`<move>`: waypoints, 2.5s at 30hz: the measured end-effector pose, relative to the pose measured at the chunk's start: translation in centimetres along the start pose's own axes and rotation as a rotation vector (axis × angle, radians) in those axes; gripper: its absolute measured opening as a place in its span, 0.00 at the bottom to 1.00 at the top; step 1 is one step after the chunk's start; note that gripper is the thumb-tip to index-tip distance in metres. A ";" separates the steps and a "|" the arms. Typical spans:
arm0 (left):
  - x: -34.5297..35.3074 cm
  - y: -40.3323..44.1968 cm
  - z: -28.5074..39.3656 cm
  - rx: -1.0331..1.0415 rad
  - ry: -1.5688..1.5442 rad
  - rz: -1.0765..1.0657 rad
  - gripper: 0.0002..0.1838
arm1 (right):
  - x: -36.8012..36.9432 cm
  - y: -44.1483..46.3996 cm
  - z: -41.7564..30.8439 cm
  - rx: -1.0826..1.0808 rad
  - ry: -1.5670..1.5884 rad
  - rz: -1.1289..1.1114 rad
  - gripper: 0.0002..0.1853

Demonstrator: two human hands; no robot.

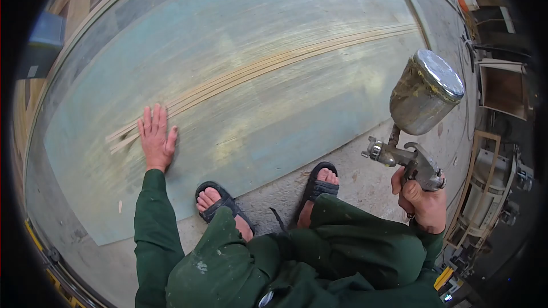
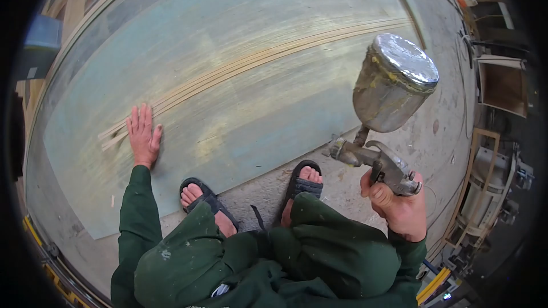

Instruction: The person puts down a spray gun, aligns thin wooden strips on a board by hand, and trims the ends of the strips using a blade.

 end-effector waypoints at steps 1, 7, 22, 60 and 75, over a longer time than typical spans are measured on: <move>0.0 0.0 0.0 0.008 -0.010 0.003 0.37 | -0.6 -0.2 0.1 -0.001 -0.005 0.012 0.37; -0.2 0.0 0.1 0.001 0.005 -0.007 0.37 | -3.7 -1.1 0.5 -0.097 -0.132 0.254 0.29; 0.0 0.0 0.0 -0.003 0.035 -0.012 0.36 | -3.5 -2.3 -0.2 -0.099 -0.170 0.244 0.38; -0.4 0.0 -0.1 0.017 0.017 -0.066 0.37 | -8.6 2.0 2.6 -0.118 -0.119 0.356 0.28; -6.2 2.2 2.4 -0.184 0.174 -0.510 0.43 | -9.2 10.9 9.6 -0.132 -0.024 0.247 0.20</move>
Point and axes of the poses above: each hand's wrist, its own y-axis towards the middle knuckle, its own x-axis out of the palm, z = x × y, the point moved 1 cm from there along y, towards the middle knuckle, and after that the axes turned 10 degrees about -x, right-handed, at the moved point
